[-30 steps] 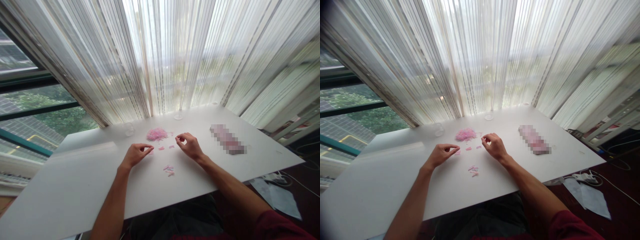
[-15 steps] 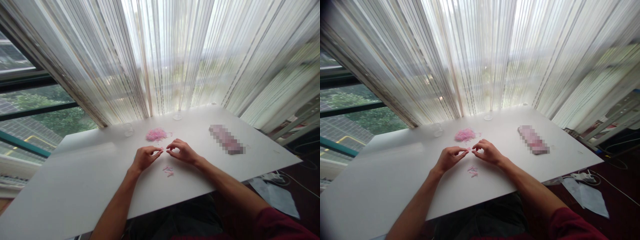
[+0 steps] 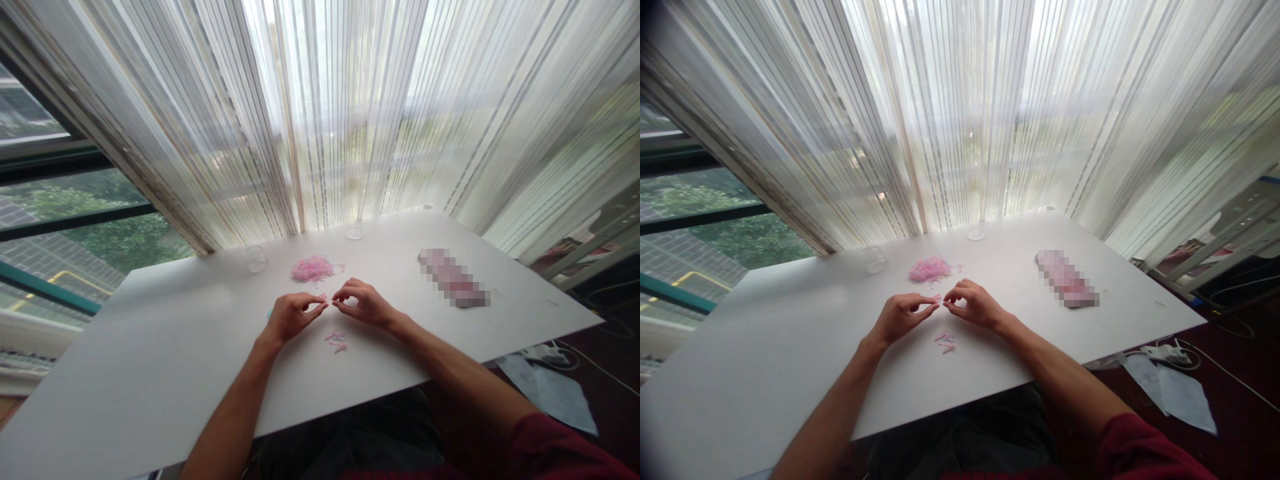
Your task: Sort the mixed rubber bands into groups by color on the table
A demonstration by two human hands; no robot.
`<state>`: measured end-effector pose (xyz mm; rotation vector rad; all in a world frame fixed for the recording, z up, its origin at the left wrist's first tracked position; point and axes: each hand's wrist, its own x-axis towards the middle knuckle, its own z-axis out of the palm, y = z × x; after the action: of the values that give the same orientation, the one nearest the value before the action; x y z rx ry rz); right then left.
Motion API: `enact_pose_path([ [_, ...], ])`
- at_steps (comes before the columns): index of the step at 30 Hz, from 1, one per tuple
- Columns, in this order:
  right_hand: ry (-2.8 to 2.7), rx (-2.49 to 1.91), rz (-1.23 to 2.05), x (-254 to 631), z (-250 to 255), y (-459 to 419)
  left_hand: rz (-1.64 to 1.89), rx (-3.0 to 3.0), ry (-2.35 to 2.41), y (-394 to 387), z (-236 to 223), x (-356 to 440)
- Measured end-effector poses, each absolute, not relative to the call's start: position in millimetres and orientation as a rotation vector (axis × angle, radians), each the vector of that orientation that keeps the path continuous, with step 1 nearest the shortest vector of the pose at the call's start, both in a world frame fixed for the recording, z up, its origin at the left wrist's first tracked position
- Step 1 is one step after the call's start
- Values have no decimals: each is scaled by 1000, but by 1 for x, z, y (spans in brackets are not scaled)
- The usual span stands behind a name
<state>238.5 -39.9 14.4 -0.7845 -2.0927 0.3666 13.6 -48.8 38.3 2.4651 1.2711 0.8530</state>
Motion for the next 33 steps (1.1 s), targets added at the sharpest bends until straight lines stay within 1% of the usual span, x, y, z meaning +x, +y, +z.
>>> enact_pose_path([
  [21,-2082,-838,390,240,16,-41,781,2414,1308,-49,44,10],
  [29,-2091,-863,335,244,14,-37,801,2211,1726,-32,63,-48],
  [33,-2116,-861,302,244,12,-36,737,2122,1801,-26,62,-69],
])
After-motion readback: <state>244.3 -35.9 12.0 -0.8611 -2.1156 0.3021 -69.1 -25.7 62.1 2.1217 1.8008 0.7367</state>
